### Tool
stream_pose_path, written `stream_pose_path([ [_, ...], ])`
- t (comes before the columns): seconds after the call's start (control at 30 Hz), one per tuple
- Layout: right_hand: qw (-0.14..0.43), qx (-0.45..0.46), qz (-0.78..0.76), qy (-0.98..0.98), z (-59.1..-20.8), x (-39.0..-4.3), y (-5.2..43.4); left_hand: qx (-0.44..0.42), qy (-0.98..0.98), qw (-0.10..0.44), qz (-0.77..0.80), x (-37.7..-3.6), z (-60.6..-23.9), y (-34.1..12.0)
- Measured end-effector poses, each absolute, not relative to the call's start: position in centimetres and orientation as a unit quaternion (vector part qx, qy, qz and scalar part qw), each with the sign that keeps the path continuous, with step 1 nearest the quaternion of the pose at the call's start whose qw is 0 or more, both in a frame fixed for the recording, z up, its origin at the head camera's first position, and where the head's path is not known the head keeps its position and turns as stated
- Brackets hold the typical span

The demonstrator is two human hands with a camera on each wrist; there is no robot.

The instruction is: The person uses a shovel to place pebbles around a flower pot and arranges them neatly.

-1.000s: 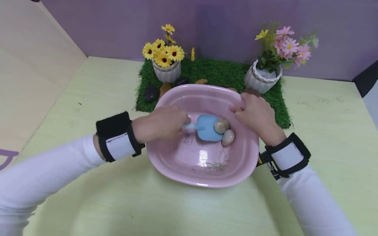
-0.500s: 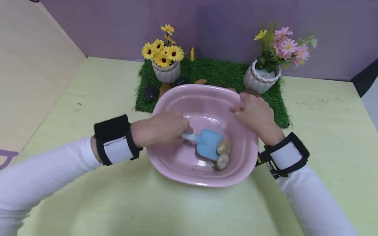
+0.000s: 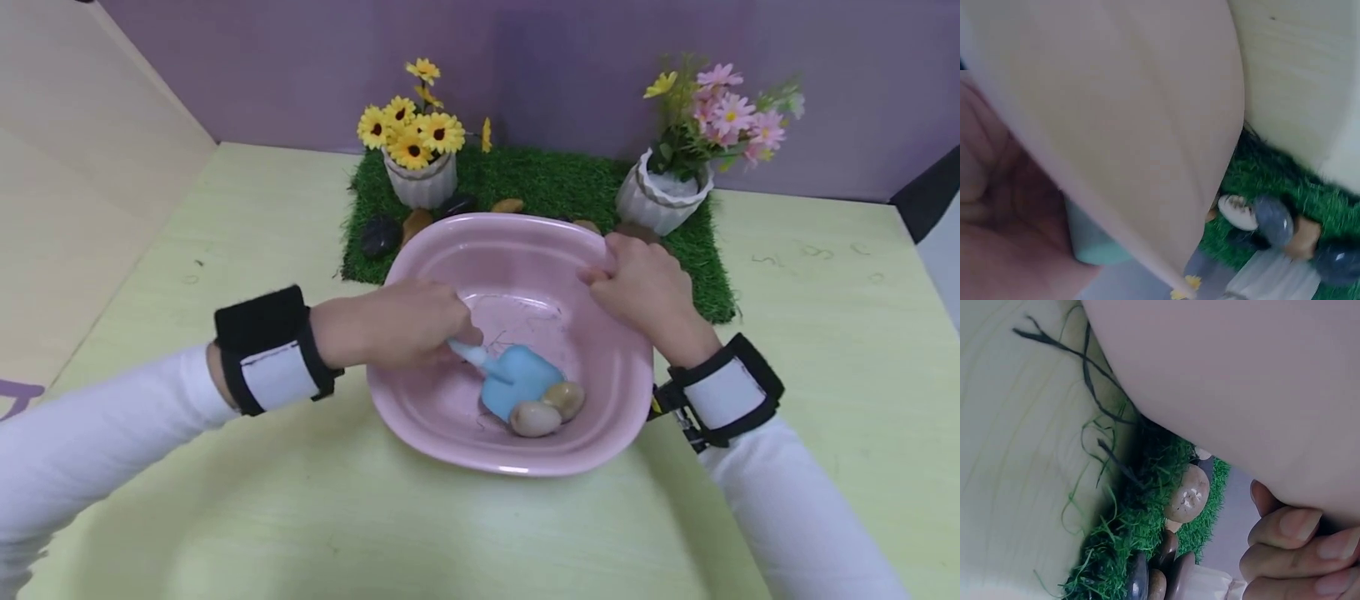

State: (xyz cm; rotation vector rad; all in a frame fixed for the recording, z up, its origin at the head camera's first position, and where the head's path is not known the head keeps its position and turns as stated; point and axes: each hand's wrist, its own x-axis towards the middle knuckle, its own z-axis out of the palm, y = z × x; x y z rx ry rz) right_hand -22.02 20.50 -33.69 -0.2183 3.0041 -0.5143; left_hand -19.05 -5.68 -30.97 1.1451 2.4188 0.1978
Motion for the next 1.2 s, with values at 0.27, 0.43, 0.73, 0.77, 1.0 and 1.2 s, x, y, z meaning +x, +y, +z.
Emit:
stream_pose_path([
  [0.27, 0.051, -0.069, -0.170, 0.982, -33.6, -22.1, 20.0, 0.412, 0.861, 0.277, 0.115, -20.2, -31.3, -5.9],
  [0.43, 0.053, -0.065, -0.164, 0.983, -33.5, -22.0, 20.0, 0.428, 0.851, 0.274, 0.133, -20.8, -31.6, -6.1],
  [0.73, 0.046, -0.065, -0.158, 0.984, -33.4, -21.9, 20.1, 0.437, 0.848, 0.267, 0.137, -21.2, -31.7, -6.2],
  [0.77, 0.045, -0.064, -0.157, 0.984, -33.4, -22.0, 20.1, 0.435, 0.848, 0.268, 0.143, -21.2, -31.8, -6.2],
  [1.0, 0.042, -0.052, -0.151, 0.986, -33.3, -21.9, 20.3, 0.434, 0.840, 0.275, 0.176, -21.3, -31.7, -6.1],
  [1.2, 0.043, -0.050, -0.154, 0.986, -33.3, -21.9, 20.6, 0.433, 0.832, 0.285, 0.197, -21.4, -31.7, -6.0],
])
